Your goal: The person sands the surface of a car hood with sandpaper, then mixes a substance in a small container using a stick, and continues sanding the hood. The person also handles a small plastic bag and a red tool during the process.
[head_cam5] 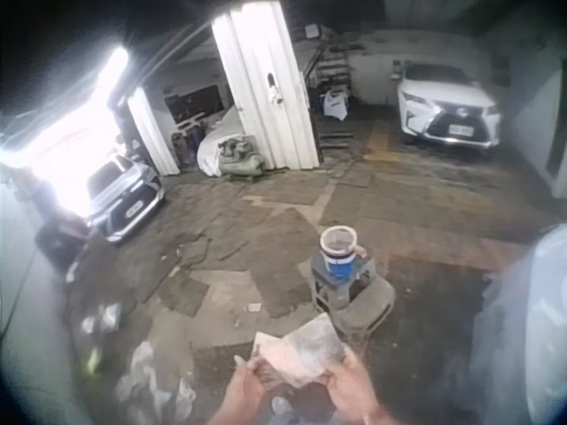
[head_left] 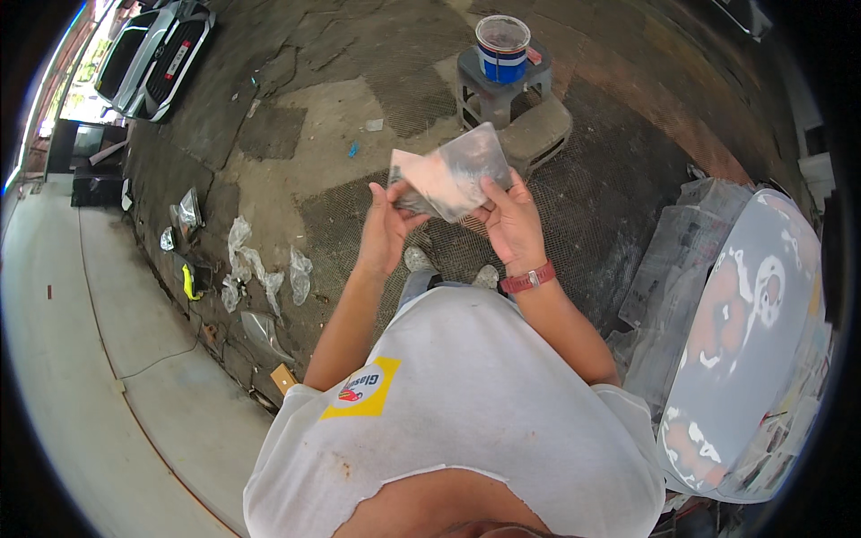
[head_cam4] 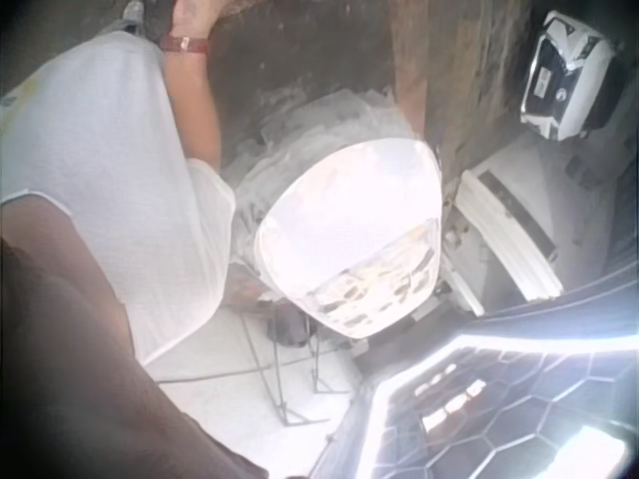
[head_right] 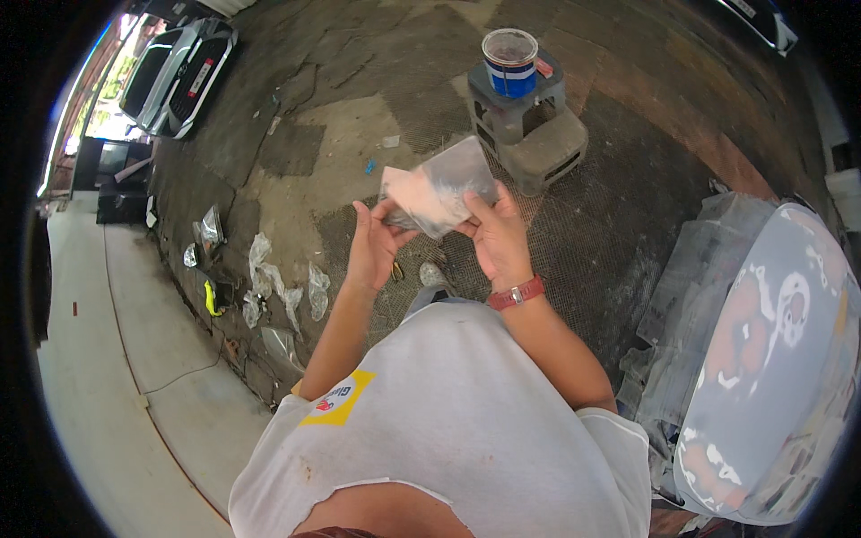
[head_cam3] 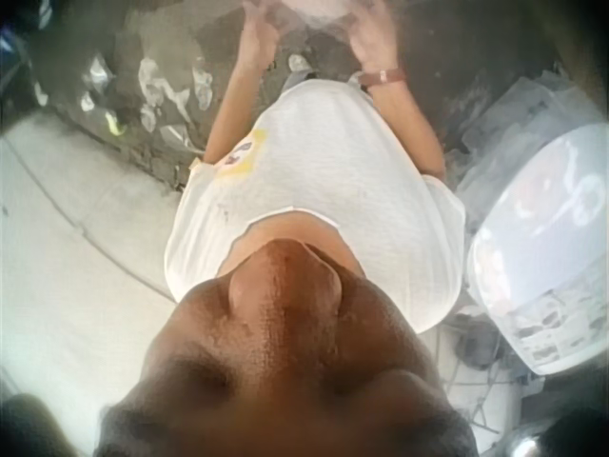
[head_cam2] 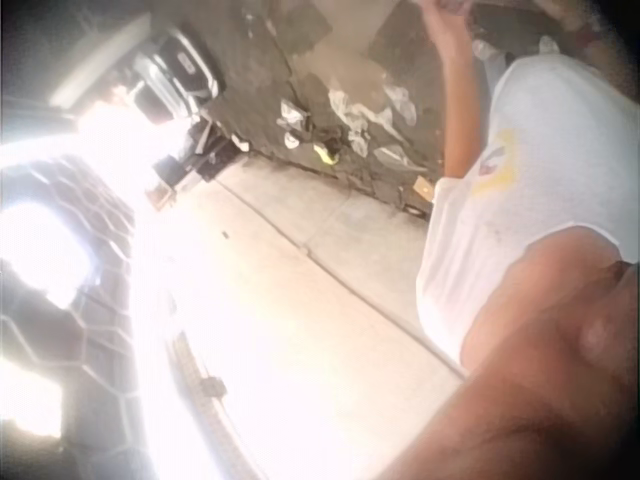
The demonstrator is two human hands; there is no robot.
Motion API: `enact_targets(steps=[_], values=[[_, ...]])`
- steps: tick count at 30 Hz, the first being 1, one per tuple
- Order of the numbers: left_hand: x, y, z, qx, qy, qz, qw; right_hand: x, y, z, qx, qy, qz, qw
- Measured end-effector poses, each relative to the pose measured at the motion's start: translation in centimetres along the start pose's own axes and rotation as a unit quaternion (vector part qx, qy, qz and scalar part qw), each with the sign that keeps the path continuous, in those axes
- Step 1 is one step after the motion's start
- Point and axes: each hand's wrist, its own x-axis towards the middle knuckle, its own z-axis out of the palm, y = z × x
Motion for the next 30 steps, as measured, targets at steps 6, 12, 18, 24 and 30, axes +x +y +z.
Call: enact_targets(steps=[6, 12, 18, 24, 30], values=[[0.2, -0.4, 4.8, -0.003, 0.081, -0.003, 0.997, -0.6, 1.9, -0.3, -0.055, 0.01, 0.014, 0.998], [-0.7, 0.0, 4.6, -0.11, 0.019, -0.051, 0.992, 0.0, 0.4, -0.8, 0.023, 0.025, 0.02, 0.999], [-1.3, 2.1, 3.2, -0.059, 0.06, 0.026, 0.996, 1.7, -4.3, -4.0, -0.141, 0.165, -0.285, 0.934], [-0.4, 1.1, 0.7, 0.068, 0.053, 0.053, 0.995, 1.2, -5.1, -0.8, -0.18, -0.01, -0.096, 0.979], [0.0, -0.2, 0.2, 0.112, 0.006, -0.013, 0.994, 5.0, 1.8, -0.7, -0.239, 0.081, -0.14, 0.957]])
